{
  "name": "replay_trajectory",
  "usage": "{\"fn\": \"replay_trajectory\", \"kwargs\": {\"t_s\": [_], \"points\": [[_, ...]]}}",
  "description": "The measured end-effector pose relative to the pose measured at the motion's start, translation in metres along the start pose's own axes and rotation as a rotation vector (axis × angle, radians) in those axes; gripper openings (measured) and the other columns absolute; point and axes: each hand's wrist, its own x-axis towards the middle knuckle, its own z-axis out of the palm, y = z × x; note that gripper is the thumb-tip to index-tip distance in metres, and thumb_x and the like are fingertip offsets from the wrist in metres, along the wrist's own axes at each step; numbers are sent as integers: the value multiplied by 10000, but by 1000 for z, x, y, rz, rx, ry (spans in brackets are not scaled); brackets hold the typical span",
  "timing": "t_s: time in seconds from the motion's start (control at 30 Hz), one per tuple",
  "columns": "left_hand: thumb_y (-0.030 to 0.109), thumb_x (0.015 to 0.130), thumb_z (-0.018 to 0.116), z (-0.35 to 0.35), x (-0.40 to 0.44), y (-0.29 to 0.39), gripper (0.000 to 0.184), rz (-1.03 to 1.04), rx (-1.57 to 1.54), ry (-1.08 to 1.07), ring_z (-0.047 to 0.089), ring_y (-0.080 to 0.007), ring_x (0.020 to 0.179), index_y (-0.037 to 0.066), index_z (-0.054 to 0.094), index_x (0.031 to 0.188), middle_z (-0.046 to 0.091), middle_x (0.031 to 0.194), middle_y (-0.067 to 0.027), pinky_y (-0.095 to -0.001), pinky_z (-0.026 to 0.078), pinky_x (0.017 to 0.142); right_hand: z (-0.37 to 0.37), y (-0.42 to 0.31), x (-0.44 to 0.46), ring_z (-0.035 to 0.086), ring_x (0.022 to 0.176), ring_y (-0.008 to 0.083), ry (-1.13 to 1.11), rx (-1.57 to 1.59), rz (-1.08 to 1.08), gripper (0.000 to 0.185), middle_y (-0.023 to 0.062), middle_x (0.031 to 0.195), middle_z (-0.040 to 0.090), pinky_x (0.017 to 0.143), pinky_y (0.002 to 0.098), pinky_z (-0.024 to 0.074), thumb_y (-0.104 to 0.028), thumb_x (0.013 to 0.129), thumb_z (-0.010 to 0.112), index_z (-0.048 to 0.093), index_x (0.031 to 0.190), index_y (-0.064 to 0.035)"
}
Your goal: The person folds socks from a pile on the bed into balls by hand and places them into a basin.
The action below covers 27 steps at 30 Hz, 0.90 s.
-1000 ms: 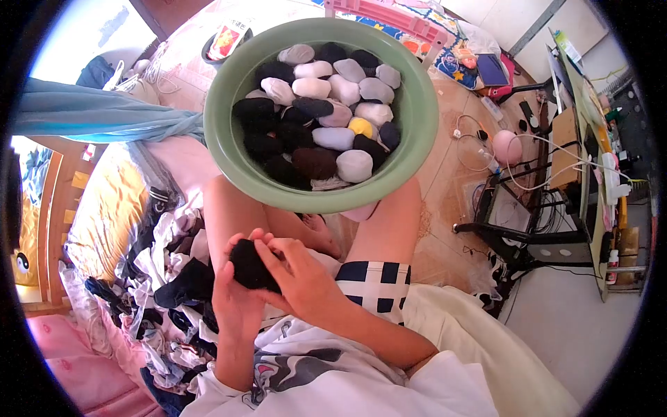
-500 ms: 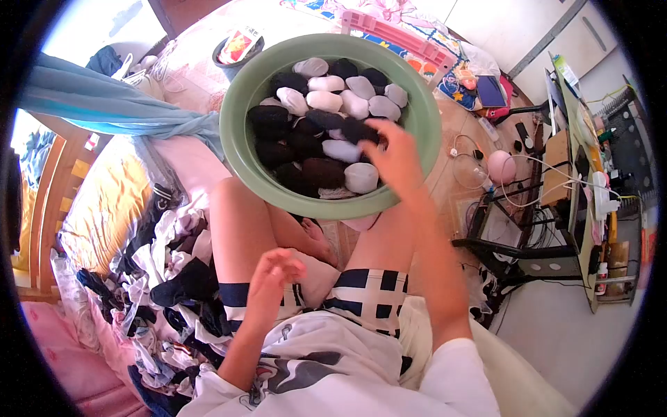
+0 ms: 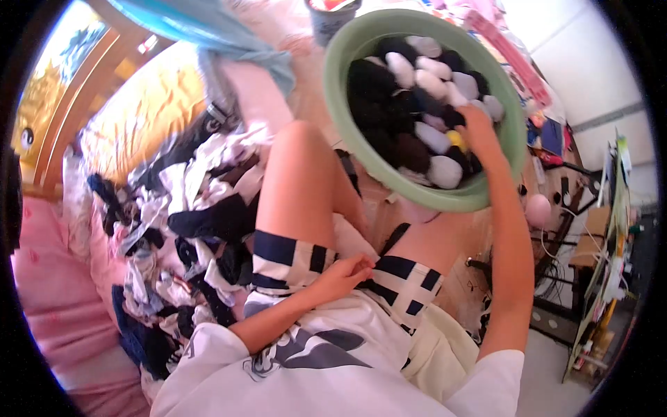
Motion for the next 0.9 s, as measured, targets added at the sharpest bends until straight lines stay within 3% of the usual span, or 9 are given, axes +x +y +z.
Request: {"fn": "replay_trajectory", "kwargs": {"t_s": [0.2,0.23,0.3,0.37,0.5,0.53,0.6,0.73,0.9], "points": [[109,957,536,-10,-6,23,149,60,-104,105,651,-232,788,-4,552,1052,647,833,-120,-334,497,743,-39,-45,6,604,982,393,14,-132,134,327,189,1020,632,863,438,478,-85,775,719,612,1077,-22],[121,958,545,-20,-12,45,136,102,92,186,637,-251,740,-5,577,999,635,800,-133,-348,487,702,-52,-63,9,604,982,393,4,-128,121,327,189,1020,632,863,438,478,-85,775,719,612,1077,-22],[133,959,553,-38,-27,65,147,127,277,284,623,-269,692,-6,602,946,624,768,-146,-362,476,660,-77,-123,18,630,732,325,221,-160,433,172,148,786,627,699,405,493,-117,825,698,594,901,-3],[110,921,563,-56,-42,67,170,362,563,572,561,-336,625,8,600,791,570,684,-156,-401,430,606,-89,-188,15,519,554,228,476,-49,425,210,93,629,544,575,349,437,-137,856,687,544,778,-7],[64,896,545,-78,-69,58,205,326,675,812,517,-324,590,14,542,697,530,650,-135,-403,387,572,-54,-324,-43,463,554,173,418,315,294,179,52,627,484,535,281,381,-121,898,653,568,780,-17],[64,896,545,-80,-77,51,205,303,675,825,517,-324,590,14,542,697,530,650,-135,-403,387,572,-43,-352,-42,467,553,186,352,503,-51,210,28,604,463,526,326,364,-9,767,677,508,667,-85],[36,885,531,-83,-91,32,190,319,661,858,504,-323,584,12,537,697,517,646,-135,-405,381,569,9,-389,-63,501,578,277,186,464,-163,217,84,635,471,542,392,389,-13,741,686,494,666,-84],[13,875,528,-89,-103,24,179,308,536,1011,502,-340,586,-8,526,697,503,645,-159,-428,376,558,64,-422,-68,530,623,284,44,525,-171,179,98,663,515,577,402,419,-27,762,684,516,708,-60],[53,845,640,-120,-135,13,156,-47,491,1280,497,-302,613,17,536,735,502,666,-126,-418,387,591,63,-432,-59,543,679,290,-1,465,-120,145,100,706,542,629,404,442,-64,787,678,542,740,-51]]}}
